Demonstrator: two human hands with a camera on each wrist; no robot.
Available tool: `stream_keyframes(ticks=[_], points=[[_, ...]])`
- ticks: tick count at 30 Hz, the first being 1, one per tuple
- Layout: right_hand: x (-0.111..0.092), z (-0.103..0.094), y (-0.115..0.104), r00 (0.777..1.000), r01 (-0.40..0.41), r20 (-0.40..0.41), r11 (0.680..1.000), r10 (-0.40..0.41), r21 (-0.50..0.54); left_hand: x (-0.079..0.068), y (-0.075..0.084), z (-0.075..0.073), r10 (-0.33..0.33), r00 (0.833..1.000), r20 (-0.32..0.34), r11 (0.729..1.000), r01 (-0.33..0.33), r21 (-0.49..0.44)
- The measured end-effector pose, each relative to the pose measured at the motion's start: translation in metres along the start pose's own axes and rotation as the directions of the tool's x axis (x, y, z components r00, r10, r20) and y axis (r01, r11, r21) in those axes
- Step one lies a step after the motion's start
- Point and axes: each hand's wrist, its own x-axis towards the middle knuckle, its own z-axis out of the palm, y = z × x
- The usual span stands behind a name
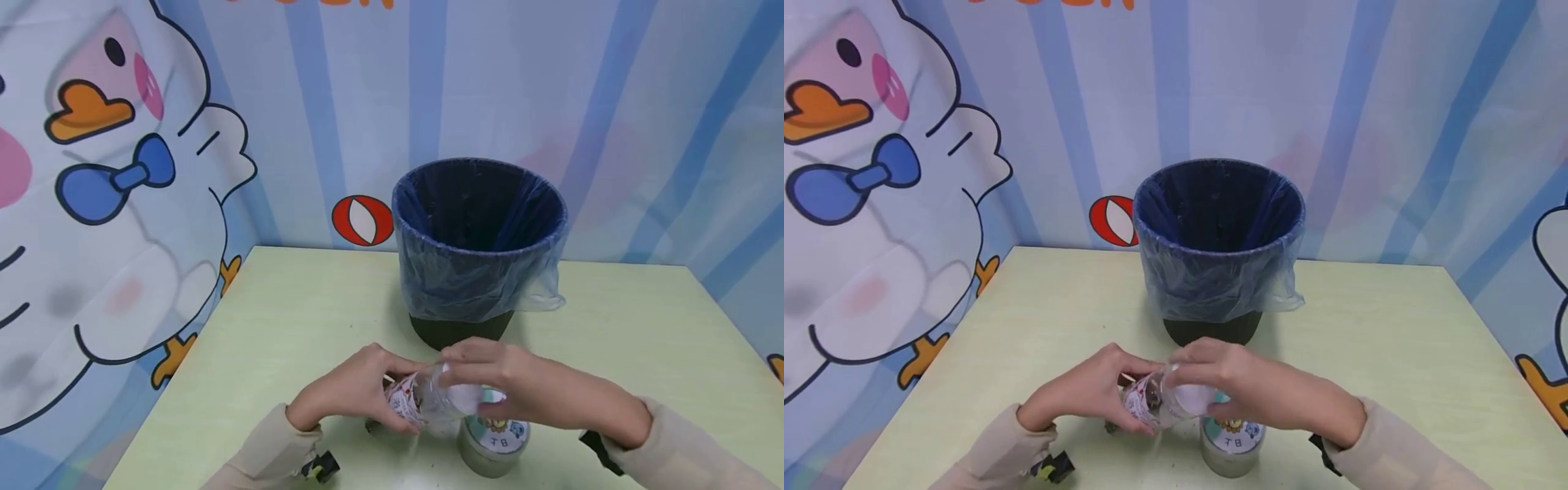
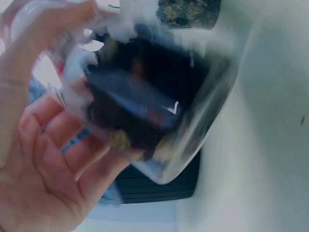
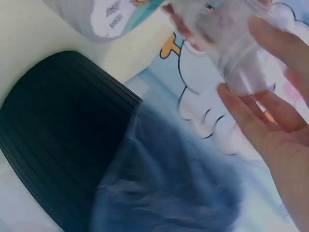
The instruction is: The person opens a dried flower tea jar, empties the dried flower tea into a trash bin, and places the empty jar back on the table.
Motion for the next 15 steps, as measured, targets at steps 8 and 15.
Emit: stream_keyframes(ticks=[8,15], points=[[0.0037,-0.0002,-0.005,0.995,0.095,0.009,0.995,-0.094,-0.032,-0.0014,-0.0053,-0.0016,-0.013,0.999,0.036,0.989,0.018,-0.148],[-0.0012,0.0033,-0.0018,0.998,0.054,0.028,0.999,-0.054,0.006,-0.0027,-0.0028,-0.0029,-0.027,0.998,0.05,0.986,0.035,-0.16]])
